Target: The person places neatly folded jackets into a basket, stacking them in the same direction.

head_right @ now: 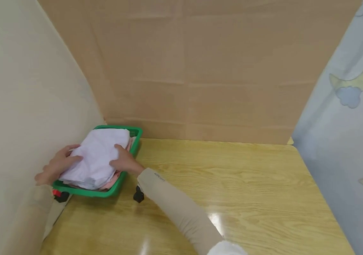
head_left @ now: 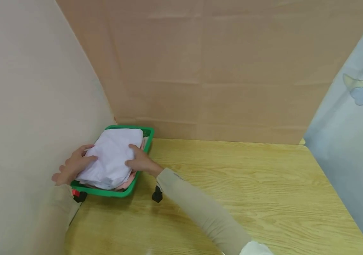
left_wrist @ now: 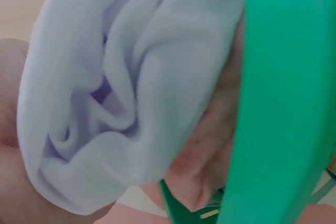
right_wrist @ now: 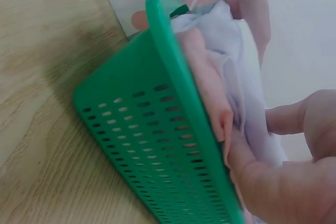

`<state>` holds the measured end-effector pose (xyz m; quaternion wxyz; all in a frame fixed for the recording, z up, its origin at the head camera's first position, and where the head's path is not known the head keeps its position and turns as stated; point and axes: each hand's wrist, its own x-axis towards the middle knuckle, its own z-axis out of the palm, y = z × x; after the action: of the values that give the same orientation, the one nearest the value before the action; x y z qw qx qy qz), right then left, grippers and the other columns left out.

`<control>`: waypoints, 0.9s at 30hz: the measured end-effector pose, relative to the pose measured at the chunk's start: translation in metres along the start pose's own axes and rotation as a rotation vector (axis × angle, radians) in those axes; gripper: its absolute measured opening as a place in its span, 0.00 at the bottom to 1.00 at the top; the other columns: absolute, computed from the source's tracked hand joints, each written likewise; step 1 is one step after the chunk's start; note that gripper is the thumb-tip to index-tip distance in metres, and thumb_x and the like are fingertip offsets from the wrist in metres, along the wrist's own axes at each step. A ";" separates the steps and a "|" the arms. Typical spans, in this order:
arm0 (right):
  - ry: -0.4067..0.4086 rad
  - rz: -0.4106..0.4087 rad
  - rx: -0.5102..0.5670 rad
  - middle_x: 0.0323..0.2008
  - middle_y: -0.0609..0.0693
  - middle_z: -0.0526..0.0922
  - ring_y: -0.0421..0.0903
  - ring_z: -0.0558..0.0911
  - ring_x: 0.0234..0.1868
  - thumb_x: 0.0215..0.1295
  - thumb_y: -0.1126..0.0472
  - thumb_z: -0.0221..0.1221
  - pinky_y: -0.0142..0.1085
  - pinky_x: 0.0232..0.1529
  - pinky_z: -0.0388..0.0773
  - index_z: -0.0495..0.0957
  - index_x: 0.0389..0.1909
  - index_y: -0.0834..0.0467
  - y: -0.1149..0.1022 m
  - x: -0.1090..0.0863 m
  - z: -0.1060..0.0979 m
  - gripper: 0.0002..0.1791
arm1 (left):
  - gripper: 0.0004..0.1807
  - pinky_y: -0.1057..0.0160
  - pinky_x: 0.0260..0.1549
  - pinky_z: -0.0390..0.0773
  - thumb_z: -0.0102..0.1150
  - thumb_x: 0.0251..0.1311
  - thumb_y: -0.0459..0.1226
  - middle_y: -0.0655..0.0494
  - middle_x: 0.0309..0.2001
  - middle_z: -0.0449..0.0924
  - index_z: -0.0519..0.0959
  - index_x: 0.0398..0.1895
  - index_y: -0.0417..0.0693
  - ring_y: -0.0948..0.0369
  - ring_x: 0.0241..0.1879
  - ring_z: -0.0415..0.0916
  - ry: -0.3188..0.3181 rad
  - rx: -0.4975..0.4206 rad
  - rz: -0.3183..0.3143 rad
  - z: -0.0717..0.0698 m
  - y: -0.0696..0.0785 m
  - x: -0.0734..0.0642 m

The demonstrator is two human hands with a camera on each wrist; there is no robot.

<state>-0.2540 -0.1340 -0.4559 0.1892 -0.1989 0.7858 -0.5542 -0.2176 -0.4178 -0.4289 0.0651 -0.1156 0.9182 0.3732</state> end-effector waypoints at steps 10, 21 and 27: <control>-0.016 0.021 -0.017 0.81 0.54 0.64 0.48 0.66 0.79 0.76 0.60 0.63 0.42 0.78 0.66 0.55 0.85 0.56 -0.011 -0.005 -0.001 0.42 | 0.39 0.19 0.66 0.55 0.54 0.78 0.47 0.22 0.79 0.53 0.55 0.83 0.39 0.26 0.76 0.52 -0.001 0.065 0.086 -0.003 0.007 0.000; -0.107 -0.017 0.025 0.78 0.62 0.66 0.52 0.70 0.77 0.76 0.57 0.63 0.43 0.72 0.74 0.53 0.86 0.55 -0.023 -0.022 -0.024 0.44 | 0.44 0.25 0.66 0.67 0.58 0.77 0.46 0.14 0.75 0.52 0.51 0.79 0.24 0.22 0.71 0.56 -0.097 0.216 0.114 -0.021 0.020 -0.006; -0.101 -0.105 -0.060 0.80 0.58 0.64 0.56 0.79 0.67 0.77 0.57 0.60 0.44 0.64 0.78 0.54 0.85 0.55 -0.018 -0.032 -0.055 0.41 | 0.43 0.26 0.64 0.69 0.57 0.77 0.47 0.18 0.75 0.56 0.53 0.79 0.26 0.22 0.68 0.63 -0.067 0.282 0.195 -0.020 0.044 -0.008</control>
<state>-0.2531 -0.0792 -0.4194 0.1934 -0.2732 0.7799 -0.5289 -0.2225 -0.4000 -0.3838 0.0746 -0.0036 0.9656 0.2490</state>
